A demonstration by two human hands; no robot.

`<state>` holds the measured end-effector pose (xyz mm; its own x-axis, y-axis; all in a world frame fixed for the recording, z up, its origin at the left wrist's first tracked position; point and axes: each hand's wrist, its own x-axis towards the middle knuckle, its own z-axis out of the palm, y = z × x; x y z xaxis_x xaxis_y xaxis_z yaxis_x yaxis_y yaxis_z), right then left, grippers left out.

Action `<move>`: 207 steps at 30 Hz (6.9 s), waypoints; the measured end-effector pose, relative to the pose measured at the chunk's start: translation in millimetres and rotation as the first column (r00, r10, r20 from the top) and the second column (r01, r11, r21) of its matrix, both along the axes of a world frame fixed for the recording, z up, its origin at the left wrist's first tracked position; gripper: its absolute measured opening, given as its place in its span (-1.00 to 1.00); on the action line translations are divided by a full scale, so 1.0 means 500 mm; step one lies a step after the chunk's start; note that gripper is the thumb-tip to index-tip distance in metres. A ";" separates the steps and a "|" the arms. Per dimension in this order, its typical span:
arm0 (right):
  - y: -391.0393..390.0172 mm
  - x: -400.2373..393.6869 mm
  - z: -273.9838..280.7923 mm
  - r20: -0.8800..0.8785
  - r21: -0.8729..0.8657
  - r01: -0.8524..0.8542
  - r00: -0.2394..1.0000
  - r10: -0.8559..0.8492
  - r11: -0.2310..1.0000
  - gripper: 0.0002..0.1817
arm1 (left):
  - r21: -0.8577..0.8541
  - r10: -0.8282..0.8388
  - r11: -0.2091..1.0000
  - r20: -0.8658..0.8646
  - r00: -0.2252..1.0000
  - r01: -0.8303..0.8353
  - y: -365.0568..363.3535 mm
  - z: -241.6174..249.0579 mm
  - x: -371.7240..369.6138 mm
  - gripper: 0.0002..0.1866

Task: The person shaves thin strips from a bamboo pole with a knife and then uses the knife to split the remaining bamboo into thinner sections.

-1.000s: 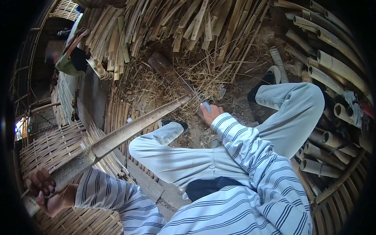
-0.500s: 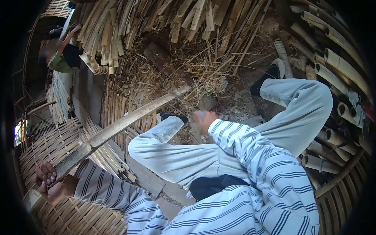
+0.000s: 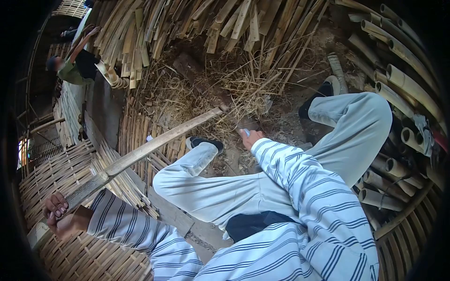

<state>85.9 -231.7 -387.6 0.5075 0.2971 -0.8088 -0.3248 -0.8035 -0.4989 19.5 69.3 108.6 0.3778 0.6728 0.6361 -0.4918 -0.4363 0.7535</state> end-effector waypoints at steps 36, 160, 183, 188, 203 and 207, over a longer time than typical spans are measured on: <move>-0.042 0.004 -0.008 0.085 -0.124 0.102 0.992 -0.092 0.987 -0.25 | 0.049 -0.080 0.996 -0.015 0.997 0.080 0.072 -0.018 -0.025 -0.86; 0.042 0.293 0.521 0.243 0.910 -0.090 0.907 -0.345 0.405 -0.21 | -0.153 -0.800 0.492 -0.469 0.375 0.857 -0.277 0.052 0.414 -0.51; -0.103 0.616 0.355 -0.453 0.814 0.570 0.508 -0.732 -0.108 -0.73 | -0.364 -0.328 0.928 -0.688 0.647 0.082 -0.322 -0.486 0.076 -0.41; -0.101 0.503 0.477 -0.343 0.733 0.680 0.391 -0.854 0.016 -0.74 | -0.502 -0.463 0.858 -0.657 0.595 0.112 -0.308 -0.536 0.056 -0.61; -0.071 0.439 0.465 -0.439 0.798 0.600 0.642 -0.629 0.056 -0.79 | -0.738 -0.108 0.488 0.479 0.871 0.466 -0.195 -0.396 0.110 -0.42; -0.036 0.401 0.457 -0.508 0.788 0.614 0.684 -0.524 0.037 -0.79 | -0.655 -0.017 0.687 0.419 0.908 0.316 -0.121 -0.409 0.067 -0.48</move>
